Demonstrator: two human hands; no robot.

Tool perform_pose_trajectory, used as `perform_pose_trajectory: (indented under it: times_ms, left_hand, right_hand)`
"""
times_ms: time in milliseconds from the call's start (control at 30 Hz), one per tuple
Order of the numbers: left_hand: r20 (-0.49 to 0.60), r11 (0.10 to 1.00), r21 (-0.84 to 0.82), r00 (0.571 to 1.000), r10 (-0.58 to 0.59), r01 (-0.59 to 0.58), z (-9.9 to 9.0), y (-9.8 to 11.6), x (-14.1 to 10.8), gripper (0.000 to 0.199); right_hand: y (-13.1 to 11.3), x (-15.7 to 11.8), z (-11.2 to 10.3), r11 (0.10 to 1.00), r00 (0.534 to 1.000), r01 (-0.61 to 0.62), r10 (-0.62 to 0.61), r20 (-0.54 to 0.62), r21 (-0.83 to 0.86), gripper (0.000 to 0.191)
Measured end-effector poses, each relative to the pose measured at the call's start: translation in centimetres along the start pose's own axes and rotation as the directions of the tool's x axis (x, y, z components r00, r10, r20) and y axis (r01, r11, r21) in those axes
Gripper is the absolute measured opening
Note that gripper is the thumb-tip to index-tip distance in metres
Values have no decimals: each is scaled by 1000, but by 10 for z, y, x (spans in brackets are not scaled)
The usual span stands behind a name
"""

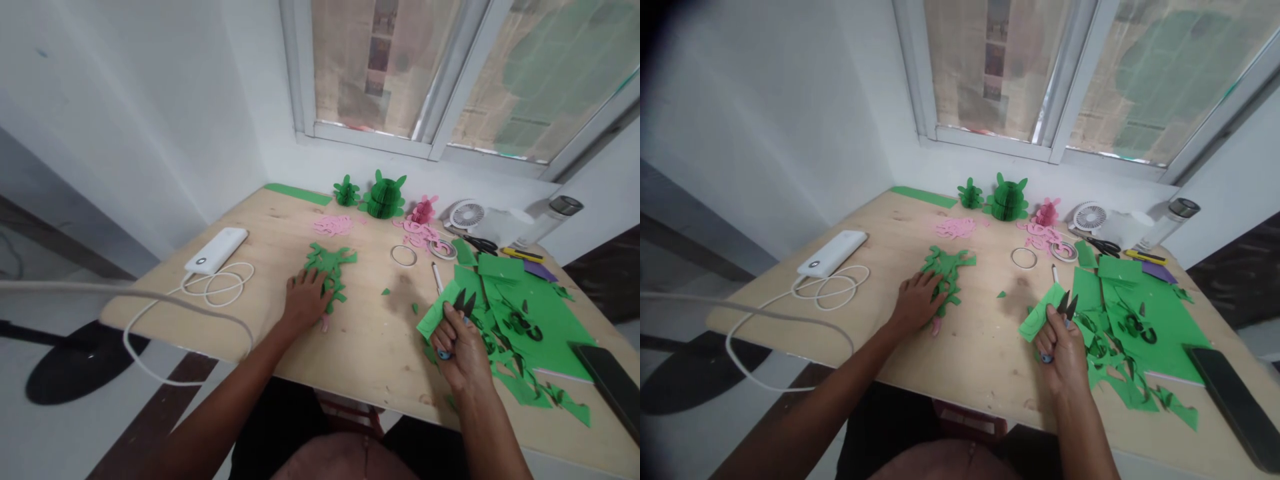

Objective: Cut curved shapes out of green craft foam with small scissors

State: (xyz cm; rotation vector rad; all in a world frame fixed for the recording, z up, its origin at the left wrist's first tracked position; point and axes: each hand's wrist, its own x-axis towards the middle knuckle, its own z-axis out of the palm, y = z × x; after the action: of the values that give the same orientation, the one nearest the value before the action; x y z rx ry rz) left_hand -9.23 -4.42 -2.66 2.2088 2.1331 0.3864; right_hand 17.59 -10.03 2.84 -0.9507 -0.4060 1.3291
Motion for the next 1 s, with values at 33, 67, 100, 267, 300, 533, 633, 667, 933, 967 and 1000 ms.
perform_pose_trajectory:
  times_ms: [33, 67, 100, 267, 300, 533, 633, 667, 933, 967, 1000]
  left_hand:
    - [0, 999, -11, 999, 35, -35, 1, 2, -3, 43]
    - [-11, 998, -22, 999, 50, -51, 1, 3, -5, 42]
    - [-29, 998, -32, 998, 52, -53, 0, 4, -6, 42]
    - [-82, 998, -51, 996, 23, -27, -10, 7, 10, 39]
    - [-57, 999, -34, 998, 31, -33, -12, 10, 16, 37]
    - [208, 996, 67, 977, 43, -58, -21, 21, 49, 42]
    - [247, 998, 33, 968, 36, -46, -26, 15, 56, 48]
    - [255, 999, 24, 966, 35, -42, -29, 12, 58, 50]
    - [196, 999, 24, 980, -37, 33, -41, 4, 56, 55]
    - [174, 998, 31, 983, -50, 45, -41, 4, 55, 56]
    - [158, 997, 40, 985, -65, 60, -41, 5, 54, 57]
  right_hand:
    - [0, 0, 0, 1000, 1000, 0, 0, 1, -1, 53]
    - [0, 0, 0, 1000, 1000, 0, 0, 1, -2, 53]
    - [1, 0, 1, 1000, 1000, 2, -2, 1, -2, 53]
    - [5, 0, 5, 1000, 1000, -20, 21, 17, -10, 53]
    - [6, 0, 6, 1000, 1000, -23, 23, 21, -11, 52]
    - [3, -5, 5, 1000, 1000, -5, 5, -8, 4, 52]
    - [1, -4, 2, 1000, 1000, -3, 3, -23, 14, 51]
    - [1, -4, 1, 1000, 1000, -5, 6, -20, 16, 51]
    - [5, -2, 1, 999, 999, -32, 31, 8, 44, 50]
    - [5, -2, 1, 999, 999, -32, 32, 7, 44, 50]
    - [5, -2, 1, 999, 999, -32, 32, 6, 41, 50]
